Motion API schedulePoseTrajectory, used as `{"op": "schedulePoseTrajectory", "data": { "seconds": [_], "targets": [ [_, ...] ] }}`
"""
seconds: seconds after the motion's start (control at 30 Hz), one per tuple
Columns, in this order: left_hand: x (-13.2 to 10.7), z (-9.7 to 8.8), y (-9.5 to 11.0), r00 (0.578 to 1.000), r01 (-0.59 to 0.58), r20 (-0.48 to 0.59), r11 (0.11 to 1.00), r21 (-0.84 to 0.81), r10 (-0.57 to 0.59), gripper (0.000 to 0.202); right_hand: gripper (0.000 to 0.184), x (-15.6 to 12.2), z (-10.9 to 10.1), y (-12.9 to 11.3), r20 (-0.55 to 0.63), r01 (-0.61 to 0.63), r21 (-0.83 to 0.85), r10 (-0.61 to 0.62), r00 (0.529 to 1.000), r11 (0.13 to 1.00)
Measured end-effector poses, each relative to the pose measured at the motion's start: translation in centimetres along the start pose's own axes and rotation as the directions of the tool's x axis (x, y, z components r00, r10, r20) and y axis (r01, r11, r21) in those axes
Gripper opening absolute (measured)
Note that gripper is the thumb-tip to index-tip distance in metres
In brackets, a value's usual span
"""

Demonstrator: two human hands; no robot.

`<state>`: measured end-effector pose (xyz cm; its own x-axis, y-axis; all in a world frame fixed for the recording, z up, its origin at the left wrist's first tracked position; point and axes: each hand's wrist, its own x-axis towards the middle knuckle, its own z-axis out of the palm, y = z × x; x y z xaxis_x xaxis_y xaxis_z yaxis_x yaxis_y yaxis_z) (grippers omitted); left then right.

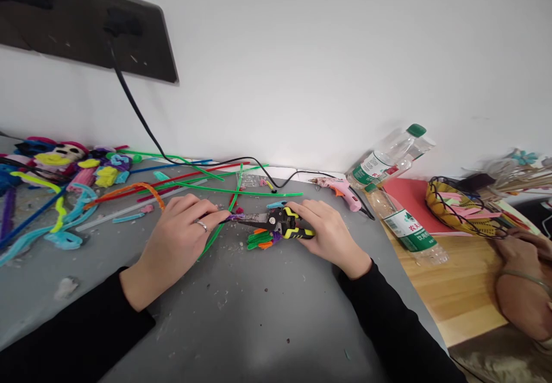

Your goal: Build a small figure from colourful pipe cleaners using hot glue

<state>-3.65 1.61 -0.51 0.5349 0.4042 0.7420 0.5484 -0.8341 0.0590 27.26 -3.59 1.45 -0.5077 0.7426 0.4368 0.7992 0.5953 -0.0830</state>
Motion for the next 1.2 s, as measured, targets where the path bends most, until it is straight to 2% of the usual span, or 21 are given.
{"op": "schedulePoseTrajectory", "data": {
  "seconds": [0.4,0.57,1.2],
  "targets": [
    [-0.31,0.26,0.08,0.998,0.057,0.007,0.998,-0.026,-0.057,0.024,0.04,-0.02,0.01,0.01,0.008,-0.032,-0.009,0.032,0.999,0.999],
    [-0.38,0.27,0.01,0.999,0.041,0.032,0.999,-0.031,-0.04,0.024,0.045,-0.02,0.19,-0.05,0.02,-0.009,-0.015,0.009,1.0,1.0],
    [-0.09,0.24,0.31,0.999,0.027,0.027,0.999,-0.043,-0.026,0.026,0.04,-0.06,0.08,-0.03,0.015,-0.006,-0.022,0.007,1.0,1.0]
  ]
}}
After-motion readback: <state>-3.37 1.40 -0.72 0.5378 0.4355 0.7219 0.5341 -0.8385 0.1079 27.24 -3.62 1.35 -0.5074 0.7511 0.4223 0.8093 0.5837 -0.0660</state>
